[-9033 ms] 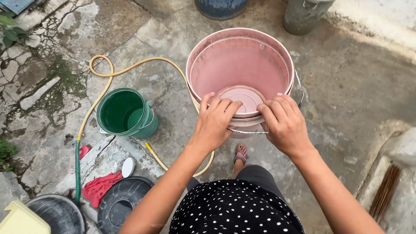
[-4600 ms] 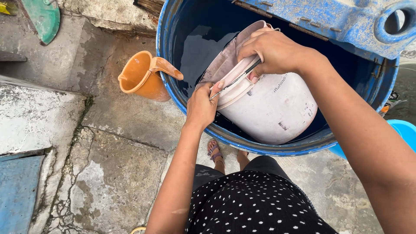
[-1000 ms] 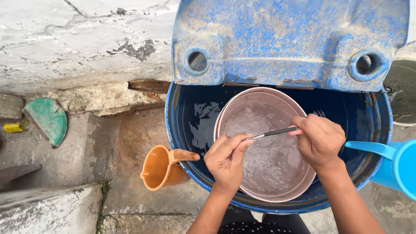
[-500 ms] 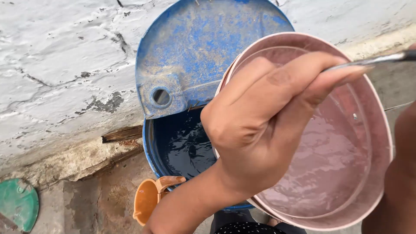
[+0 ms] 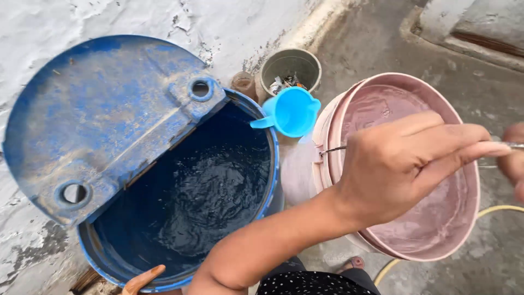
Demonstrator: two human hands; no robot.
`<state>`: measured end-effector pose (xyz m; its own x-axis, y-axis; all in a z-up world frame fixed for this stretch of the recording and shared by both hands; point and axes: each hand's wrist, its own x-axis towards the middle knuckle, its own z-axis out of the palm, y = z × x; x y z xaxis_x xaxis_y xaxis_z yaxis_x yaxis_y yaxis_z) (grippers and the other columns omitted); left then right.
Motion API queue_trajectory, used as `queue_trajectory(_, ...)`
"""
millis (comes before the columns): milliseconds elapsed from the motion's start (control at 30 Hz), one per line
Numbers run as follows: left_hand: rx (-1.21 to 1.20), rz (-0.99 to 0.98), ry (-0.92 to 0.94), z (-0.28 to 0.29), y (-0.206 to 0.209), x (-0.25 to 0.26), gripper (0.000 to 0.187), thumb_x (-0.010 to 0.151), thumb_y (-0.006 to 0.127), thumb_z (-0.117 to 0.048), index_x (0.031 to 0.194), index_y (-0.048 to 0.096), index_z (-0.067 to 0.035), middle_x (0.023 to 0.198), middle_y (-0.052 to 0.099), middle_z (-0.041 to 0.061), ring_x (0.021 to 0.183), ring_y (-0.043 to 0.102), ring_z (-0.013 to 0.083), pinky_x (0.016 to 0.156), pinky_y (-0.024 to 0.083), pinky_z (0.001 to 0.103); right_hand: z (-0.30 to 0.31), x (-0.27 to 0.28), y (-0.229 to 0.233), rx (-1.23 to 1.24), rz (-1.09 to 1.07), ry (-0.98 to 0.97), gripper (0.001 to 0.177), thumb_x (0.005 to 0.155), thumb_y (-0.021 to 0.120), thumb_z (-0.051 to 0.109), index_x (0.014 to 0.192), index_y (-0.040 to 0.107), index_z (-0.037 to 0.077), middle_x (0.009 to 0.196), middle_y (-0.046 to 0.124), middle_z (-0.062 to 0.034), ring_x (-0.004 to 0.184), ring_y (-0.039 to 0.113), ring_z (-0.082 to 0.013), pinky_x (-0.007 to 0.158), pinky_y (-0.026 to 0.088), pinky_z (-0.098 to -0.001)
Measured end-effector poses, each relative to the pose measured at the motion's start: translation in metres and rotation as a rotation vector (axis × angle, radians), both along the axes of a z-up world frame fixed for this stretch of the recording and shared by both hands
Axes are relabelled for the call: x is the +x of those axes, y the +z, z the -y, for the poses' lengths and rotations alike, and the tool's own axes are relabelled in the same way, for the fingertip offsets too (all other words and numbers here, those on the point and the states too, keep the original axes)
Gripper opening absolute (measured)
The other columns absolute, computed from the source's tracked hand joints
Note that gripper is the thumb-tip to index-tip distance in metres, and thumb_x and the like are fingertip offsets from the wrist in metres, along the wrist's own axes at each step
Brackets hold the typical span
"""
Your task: Fetching water from a large blue drum using pails and buckets in an outdoor area.
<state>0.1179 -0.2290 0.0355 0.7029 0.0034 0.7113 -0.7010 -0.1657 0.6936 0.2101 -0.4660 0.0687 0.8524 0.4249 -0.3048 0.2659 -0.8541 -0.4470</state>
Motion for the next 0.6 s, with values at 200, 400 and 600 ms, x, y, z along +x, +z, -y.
queue_trajectory(200,0.006,-0.433,-0.234,0.1,-0.115,0.013,0.011,0.095,0.075,-0.012,0.105,0.079,-0.01,0.081,0.069,0.003,0.069,0.063,0.0119,0.062,0.048,0.028,0.075,-0.044,-0.078,-0.105,-0.35,-0.241,0.046,0.092,0.072,0.048,0.08,0.074,0.004,0.062,0.039,-0.0065,0.061,0.035,-0.0137,0.055,0.039,-0.0393)
queue_trajectory(400,-0.044,-0.825,-0.536,0.191,-0.236,-0.016,0.008,0.094,0.075,-0.011,0.098,0.078,-0.005,0.079,0.065,0.0,0.069,0.056,0.0064,0.06,0.044,0.025,0.153,-0.101,-0.179,-0.096,-0.572,-0.377,0.061,0.091,0.066,0.058,0.077,0.071,-0.001,0.056,0.05,-0.0127,0.055,0.049,-0.0208,0.058,0.044,-0.0428)
queue_trajectory(600,0.156,-0.955,-0.816,0.277,-0.287,-0.003,0.011,0.092,0.078,-0.015,0.093,0.077,-0.003,0.076,0.059,-0.001,0.066,0.052,0.0057,0.059,0.041,0.025,0.24,-0.152,-0.253,0.007,-0.587,-0.652,0.057,0.086,0.064,0.059,0.079,0.075,0.003,0.057,0.06,-0.0124,0.057,0.061,-0.0242,0.062,0.049,-0.044)
